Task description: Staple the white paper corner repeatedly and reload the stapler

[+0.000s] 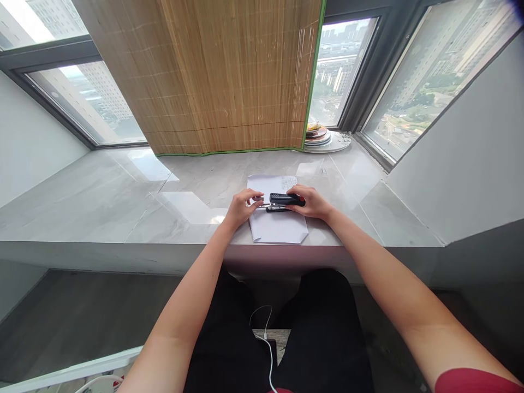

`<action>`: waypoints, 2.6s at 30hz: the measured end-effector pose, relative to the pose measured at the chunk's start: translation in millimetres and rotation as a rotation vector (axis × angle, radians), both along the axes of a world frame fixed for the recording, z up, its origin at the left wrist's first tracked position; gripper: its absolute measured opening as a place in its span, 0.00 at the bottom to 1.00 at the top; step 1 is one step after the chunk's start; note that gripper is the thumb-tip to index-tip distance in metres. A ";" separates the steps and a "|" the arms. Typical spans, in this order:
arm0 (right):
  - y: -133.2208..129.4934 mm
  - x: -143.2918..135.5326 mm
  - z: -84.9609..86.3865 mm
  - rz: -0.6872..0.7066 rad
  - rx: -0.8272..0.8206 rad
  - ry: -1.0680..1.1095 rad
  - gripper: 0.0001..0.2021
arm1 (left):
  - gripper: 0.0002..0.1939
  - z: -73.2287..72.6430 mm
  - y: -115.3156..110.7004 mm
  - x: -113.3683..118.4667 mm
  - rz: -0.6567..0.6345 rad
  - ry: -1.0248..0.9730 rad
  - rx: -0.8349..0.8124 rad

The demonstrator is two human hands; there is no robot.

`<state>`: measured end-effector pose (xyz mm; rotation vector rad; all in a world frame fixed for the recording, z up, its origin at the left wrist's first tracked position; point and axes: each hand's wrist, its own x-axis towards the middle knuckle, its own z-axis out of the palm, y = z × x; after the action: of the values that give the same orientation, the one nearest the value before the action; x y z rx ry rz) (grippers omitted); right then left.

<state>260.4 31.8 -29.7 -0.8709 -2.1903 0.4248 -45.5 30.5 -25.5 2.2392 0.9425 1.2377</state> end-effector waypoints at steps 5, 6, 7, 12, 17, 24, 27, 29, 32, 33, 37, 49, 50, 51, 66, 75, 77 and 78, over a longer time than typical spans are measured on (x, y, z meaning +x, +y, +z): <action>-1.0 -0.4 1.2 -0.006 -0.010 0.000 0.12 | 0.08 2.6 -2.8 0.8 -0.033 0.071 -0.040; -1.0 -0.5 1.2 -0.007 -0.009 0.000 0.12 | 0.09 3.4 -4.0 0.8 -0.037 0.056 -0.049; -1.0 -0.7 1.3 -0.008 -0.007 0.000 0.12 | 0.09 4.2 -5.2 0.8 -0.040 0.034 -0.053; -0.8 -0.7 0.8 -0.005 0.002 0.006 0.12 | 0.11 2.0 -5.5 -0.8 -0.088 -0.018 -0.040; 0.0 -0.3 0.0 -0.004 0.000 0.000 0.13 | 0.11 -5.8 4.3 -2.2 -0.007 0.075 0.013; -0.9 -1.0 0.7 -0.006 -0.008 0.009 0.13 | 0.07 -9.2 6.1 1.6 0.019 0.277 0.092; -1.1 -1.2 0.8 -0.004 -0.007 0.014 0.13 | 0.05 -10.1 5.3 2.7 0.014 0.350 0.141; -0.8 -1.4 0.5 -0.004 -0.005 0.014 0.12 | 0.04 -10.4 5.0 2.8 0.022 0.385 0.168; -0.7 -1.9 0.4 -0.007 -0.004 0.016 0.13 | 0.05 -10.0 4.2 3.1 0.039 0.413 0.190; -0.8 -2.1 0.6 -0.008 -0.003 0.014 0.13 | 0.05 -9.7 3.8 3.3 0.047 0.417 0.198; -1.5 -2.4 1.4 -0.008 -0.004 0.007 0.12 | 0.05 -8.9 2.1 3.8 0.077 0.420 0.222; -1.8 -2.1 2.4 -0.008 -0.003 0.011 0.13 | 0.05 -8.7 1.7 3.1 0.077 0.391 0.207; -1.9 -2.0 2.5 -0.008 -0.004 0.010 0.13 | 0.05 -8.5 1.4 2.7 0.077 0.387 0.206; -1.9 -1.9 2.4 -0.009 -0.005 0.008 0.13 | 0.05 -8.1 1.0 2.0 0.077 0.380 0.202; 1.4 7.8 7.7 -0.088 -0.067 0.137 0.11 | 0.11 -2.5 -6.4 -6.1 -0.122 0.028 0.000; -9.7 -17.5 13.2 0.118 -0.069 0.180 0.18 | 0.21 3.2 -5.9 -1.9 -0.131 0.116 0.092; -8.7 -22.0 12.1 0.136 -0.052 0.180 0.20 | 0.18 3.5 -6.2 -1.0 -0.107 0.174 0.115; -7.8 -23.2 11.5 0.140 -0.046 0.180 0.20 | 0.17 3.7 -6.3 -0.6 -0.094 0.199 0.118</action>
<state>237.1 24.1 -18.2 -0.6781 -2.0881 0.6007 -46.1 24.1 -21.9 2.5055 0.8429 1.0698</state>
